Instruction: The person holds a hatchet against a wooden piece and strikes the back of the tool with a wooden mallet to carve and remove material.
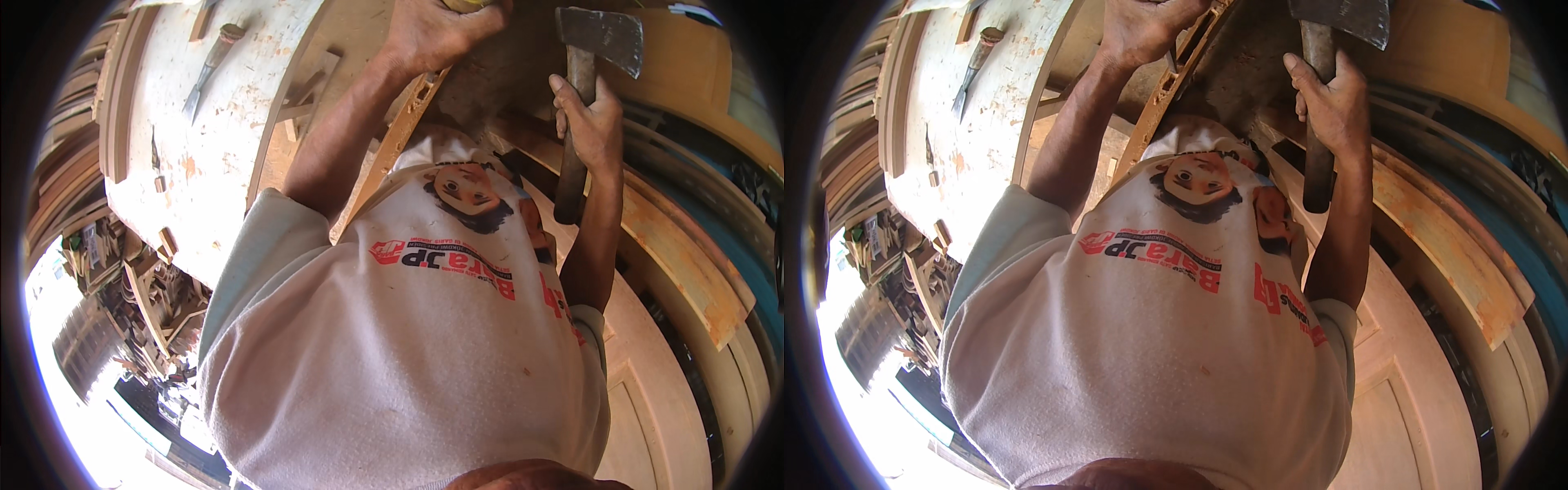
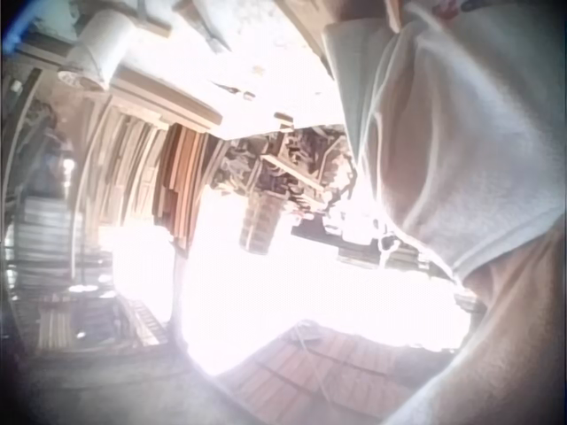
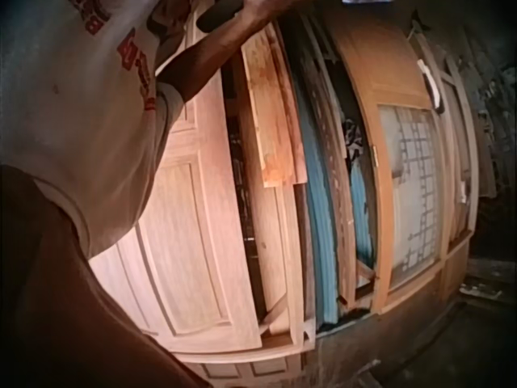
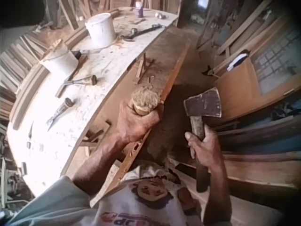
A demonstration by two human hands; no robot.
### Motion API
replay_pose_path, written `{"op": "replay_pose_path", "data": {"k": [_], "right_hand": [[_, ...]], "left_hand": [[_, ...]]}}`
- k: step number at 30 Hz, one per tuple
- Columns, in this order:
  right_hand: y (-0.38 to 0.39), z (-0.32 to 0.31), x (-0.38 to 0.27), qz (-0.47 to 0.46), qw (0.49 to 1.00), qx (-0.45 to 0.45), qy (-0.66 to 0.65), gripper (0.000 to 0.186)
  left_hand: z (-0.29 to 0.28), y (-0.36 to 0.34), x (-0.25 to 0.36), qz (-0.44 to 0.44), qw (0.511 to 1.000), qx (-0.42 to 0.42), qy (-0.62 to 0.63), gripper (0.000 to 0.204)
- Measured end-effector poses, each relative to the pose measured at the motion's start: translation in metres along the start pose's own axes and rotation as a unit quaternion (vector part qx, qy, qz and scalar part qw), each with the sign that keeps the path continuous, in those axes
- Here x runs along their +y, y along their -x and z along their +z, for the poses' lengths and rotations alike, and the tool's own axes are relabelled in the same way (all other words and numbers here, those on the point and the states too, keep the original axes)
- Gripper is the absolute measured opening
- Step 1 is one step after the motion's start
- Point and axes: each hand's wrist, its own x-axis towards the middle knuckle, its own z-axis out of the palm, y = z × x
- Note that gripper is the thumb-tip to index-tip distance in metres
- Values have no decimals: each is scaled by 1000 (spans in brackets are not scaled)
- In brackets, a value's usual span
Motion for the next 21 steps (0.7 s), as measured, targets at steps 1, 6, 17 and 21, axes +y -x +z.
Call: {"op": "replay_pose_path", "data": {"k": [1, 6, 17, 21], "right_hand": [[1, 1, -1, -1, 1000, 0, 0, 41], [6, 2, -7, -1, 1000, 0, 5, 43], [12, 4, -2, 4, 1000, -7, 13, 42], [14, 5, -2, 2, 1000, -12, 27, 40]], "left_hand": [[1, 1, 0, 4, 1000, 3, 4, 11], [8, 0, -11, 46, 998, 25, 32, 12], [10, 5, -5, -19, 1000, 13, 19, 15], [10, 9, 0, -28, 999, -12, 31, 15]]}}
